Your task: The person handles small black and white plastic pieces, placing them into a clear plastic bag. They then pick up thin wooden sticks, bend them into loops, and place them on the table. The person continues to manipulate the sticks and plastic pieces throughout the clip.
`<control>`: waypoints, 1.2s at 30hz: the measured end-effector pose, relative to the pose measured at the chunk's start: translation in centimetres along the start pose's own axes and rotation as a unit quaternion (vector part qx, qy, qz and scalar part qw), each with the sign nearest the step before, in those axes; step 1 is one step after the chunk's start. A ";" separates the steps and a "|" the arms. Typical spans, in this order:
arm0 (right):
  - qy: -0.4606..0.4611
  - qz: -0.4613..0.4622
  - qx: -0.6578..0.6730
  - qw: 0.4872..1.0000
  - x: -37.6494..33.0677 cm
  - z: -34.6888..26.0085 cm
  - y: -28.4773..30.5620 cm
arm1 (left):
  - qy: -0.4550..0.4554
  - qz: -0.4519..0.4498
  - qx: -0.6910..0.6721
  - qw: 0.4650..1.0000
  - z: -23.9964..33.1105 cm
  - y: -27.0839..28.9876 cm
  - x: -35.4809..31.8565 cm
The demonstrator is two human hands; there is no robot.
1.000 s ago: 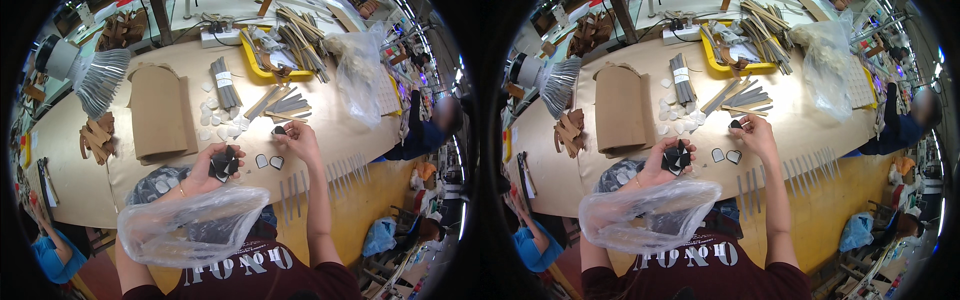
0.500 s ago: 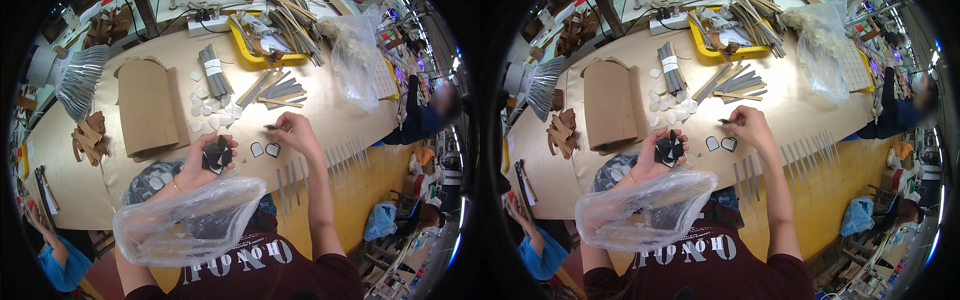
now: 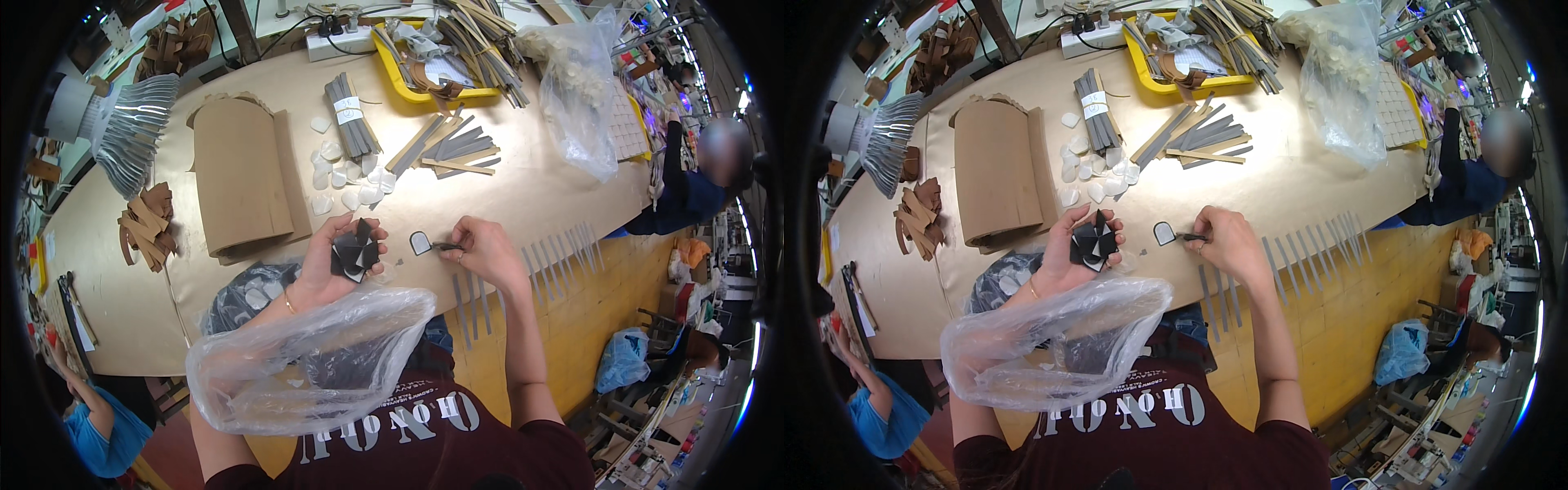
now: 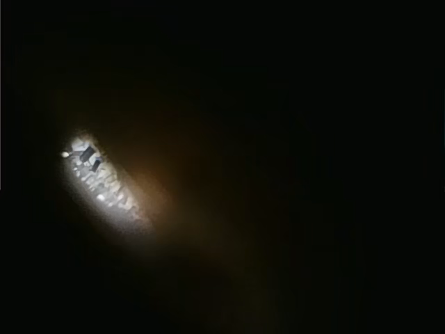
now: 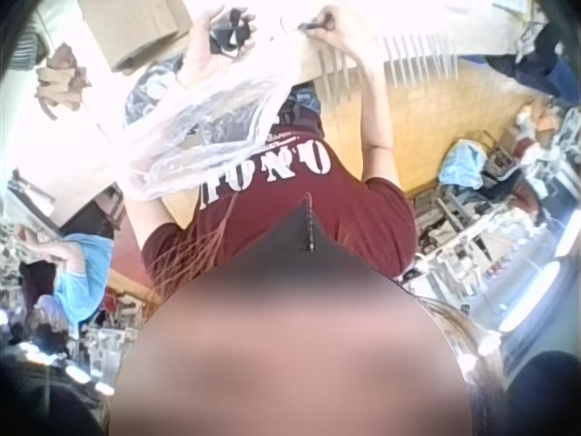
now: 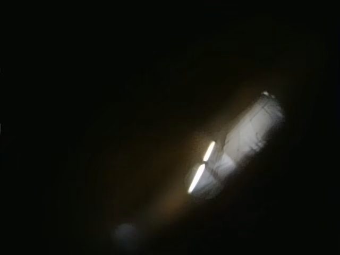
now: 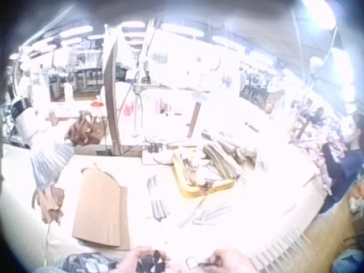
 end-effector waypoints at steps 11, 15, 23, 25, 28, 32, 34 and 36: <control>0.066 -0.025 -0.056 0.996 1.5 -2.9 -3.2 | -0.015 -0.016 0.026 0.999 0.3 -0.3 -0.2; 0.098 -0.016 -0.106 0.989 1.2 -3.6 -3.2 | -0.020 0.005 0.030 0.999 0.3 -0.4 -0.3; 0.177 -0.063 0.198 0.962 -2.6 -10.5 -2.3 | 0.039 -0.054 0.111 0.992 0.7 -2.0 -0.3; 0.241 -0.072 0.169 0.953 -3.5 -13.1 -2.7 | 0.046 -0.083 0.140 0.986 1.4 -2.9 -0.9; 0.331 0.015 0.064 0.941 -4.5 -16.2 -3.2 | 0.045 -0.189 0.153 0.969 2.2 -5.0 -2.8; 0.371 0.148 -0.020 0.916 -6.2 -17.7 -1.6 | 0.018 -0.130 0.148 0.980 3.8 -4.3 -4.8; 0.377 0.105 0.026 0.920 -6.4 -17.3 -1.3 | 0.014 -0.117 0.132 0.984 3.9 -4.0 -5.4; 0.347 0.081 0.037 0.934 -6.4 -15.9 -0.9 | 0.035 -0.137 0.089 0.986 3.9 -3.9 -6.8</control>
Point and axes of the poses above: each hand's wrist, its own x-axis towards the middle knuckle, its own y-axis out of the back of the hand, z = x × y, the point moved 7 cm from there along x, towards the middle knuckle, and after that the axes turned 14 degrees about x, right-handed, at the moved point
